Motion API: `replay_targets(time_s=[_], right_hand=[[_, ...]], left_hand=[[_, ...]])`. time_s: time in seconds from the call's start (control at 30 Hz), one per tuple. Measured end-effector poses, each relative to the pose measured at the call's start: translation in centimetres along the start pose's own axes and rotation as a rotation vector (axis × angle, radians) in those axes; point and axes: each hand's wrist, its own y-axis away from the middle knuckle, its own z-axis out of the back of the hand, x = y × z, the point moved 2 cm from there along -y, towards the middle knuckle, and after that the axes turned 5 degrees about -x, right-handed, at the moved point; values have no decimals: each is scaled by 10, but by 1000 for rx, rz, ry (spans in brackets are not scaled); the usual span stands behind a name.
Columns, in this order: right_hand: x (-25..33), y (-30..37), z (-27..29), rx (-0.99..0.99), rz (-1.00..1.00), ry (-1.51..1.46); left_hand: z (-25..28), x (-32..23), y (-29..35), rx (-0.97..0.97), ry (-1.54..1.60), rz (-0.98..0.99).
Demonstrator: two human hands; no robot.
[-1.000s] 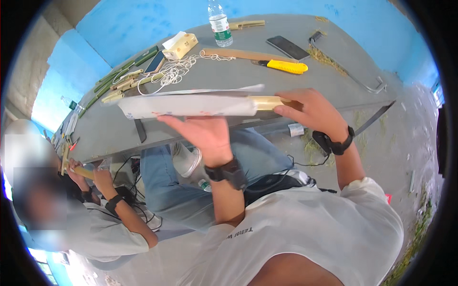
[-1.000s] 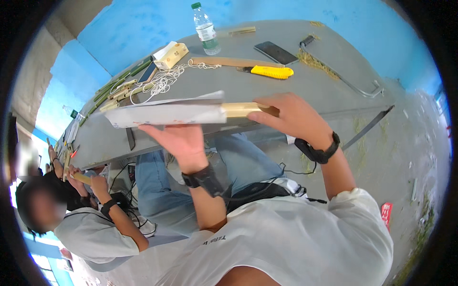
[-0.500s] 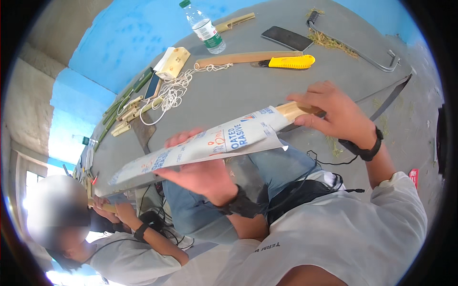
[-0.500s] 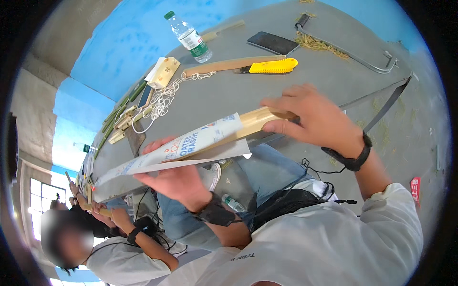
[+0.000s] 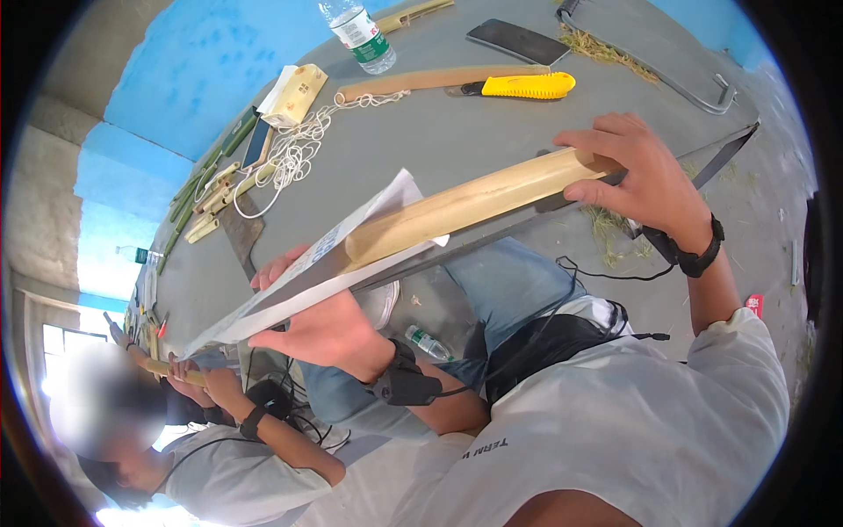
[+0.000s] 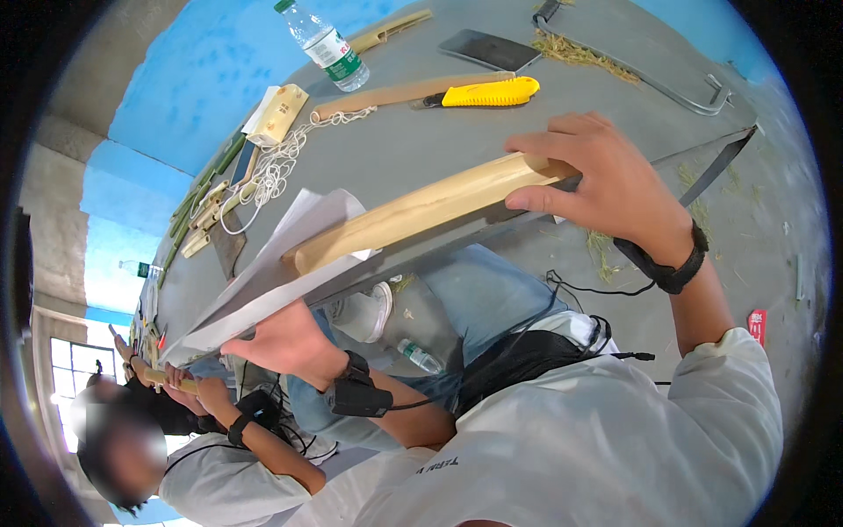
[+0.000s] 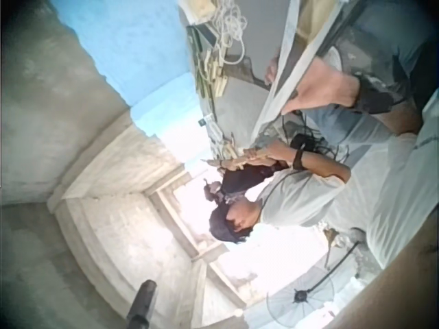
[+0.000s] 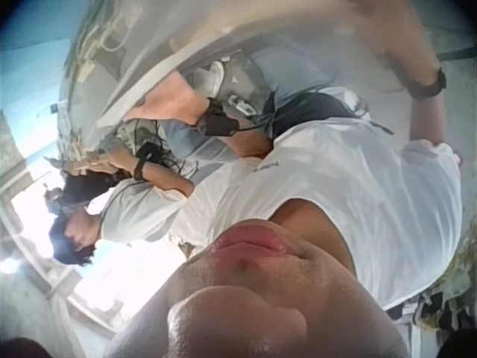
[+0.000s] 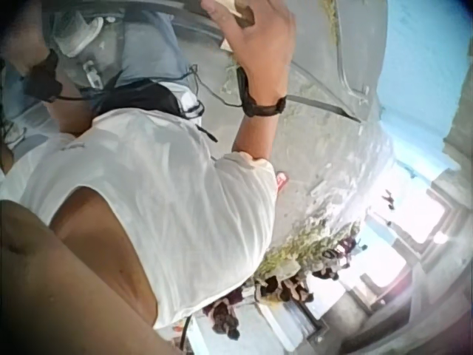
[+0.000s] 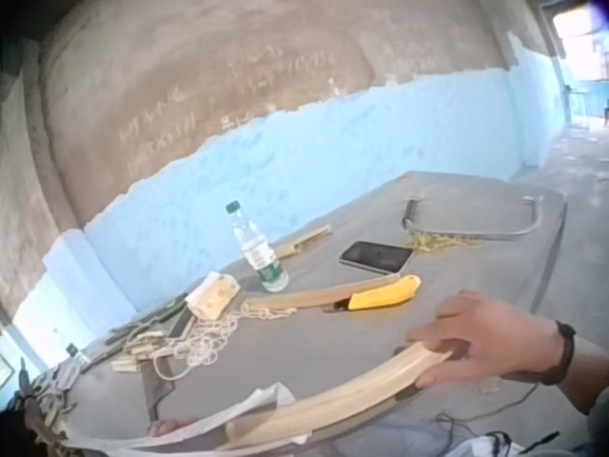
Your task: The recorder is using a sheet of sandpaper to smooth a wooden/bamboo pole.
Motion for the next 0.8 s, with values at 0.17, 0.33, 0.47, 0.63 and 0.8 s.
replay_targets(time_s=[0.17, 0.33, 0.47, 0.63, 0.8], right_hand=[[14, 2, -12, 49, 20, 42], [3, -1, -1, -18, 31, 46], [6, 0, -11, 6, 40, 47], [10, -4, -9, 11, 53, -52], [11, -9, -11, 48, 111, -74]], left_hand=[[-30, 52, 11, -11, 197, 133], [-22, 36, -2, -112, 251, 115], [-30, 44, 4, -68, 297, 152], [-43, 42, 8, -42, 239, 148], [-37, 26, 12, -44, 144, -15]])
